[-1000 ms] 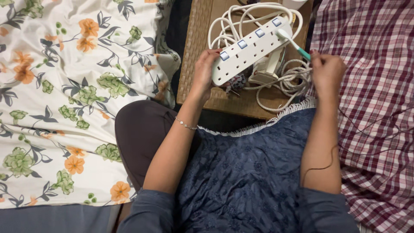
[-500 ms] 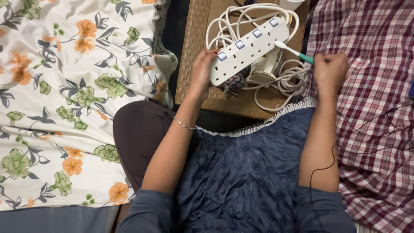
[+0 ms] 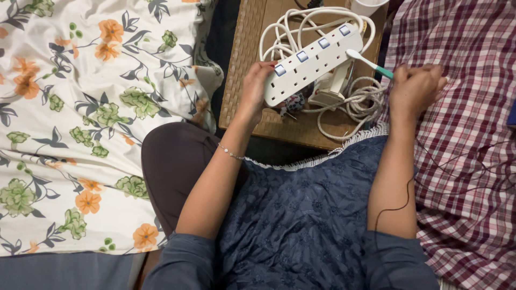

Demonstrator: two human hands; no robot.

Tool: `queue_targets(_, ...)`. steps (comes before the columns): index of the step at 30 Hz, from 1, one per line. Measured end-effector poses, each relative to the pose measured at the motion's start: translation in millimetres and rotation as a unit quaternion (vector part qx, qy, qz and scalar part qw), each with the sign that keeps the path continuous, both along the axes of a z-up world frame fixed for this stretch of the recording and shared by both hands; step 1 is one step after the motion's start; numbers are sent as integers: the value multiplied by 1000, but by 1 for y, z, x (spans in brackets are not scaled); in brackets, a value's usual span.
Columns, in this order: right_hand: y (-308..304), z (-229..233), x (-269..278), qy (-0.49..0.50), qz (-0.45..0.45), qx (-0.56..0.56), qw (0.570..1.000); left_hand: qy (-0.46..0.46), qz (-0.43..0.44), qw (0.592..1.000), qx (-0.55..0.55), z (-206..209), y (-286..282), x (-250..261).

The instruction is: The person cleans a white power strip by first using a screwdriver to remove screws from the back, then wiping the surface with a cloth, and finally scrubbing the outlets with a toothbrush. The power strip remains on a small wooden table throughout.

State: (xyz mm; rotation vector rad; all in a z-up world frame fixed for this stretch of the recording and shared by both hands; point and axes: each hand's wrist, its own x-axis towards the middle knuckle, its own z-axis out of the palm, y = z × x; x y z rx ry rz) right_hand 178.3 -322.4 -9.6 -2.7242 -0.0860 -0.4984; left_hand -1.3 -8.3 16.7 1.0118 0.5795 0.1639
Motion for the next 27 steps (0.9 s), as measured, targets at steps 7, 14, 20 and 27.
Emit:
queue_targets(7,-7,-4,3,-33,13,12,999,29,-14,999,3,13,-1,-1)
queue_targets(14,-8,-16,7,-49,76,20,996,15,-3,1000,6,6,0,2)
queue_targets(20,-8,-14,4,-67,81,30,994,-3,2,1000,-8,-8,1,4)
queue_targets(27,-7,-5,-1,-101,68,14,992,-38,15,999,12,-16,1,6)
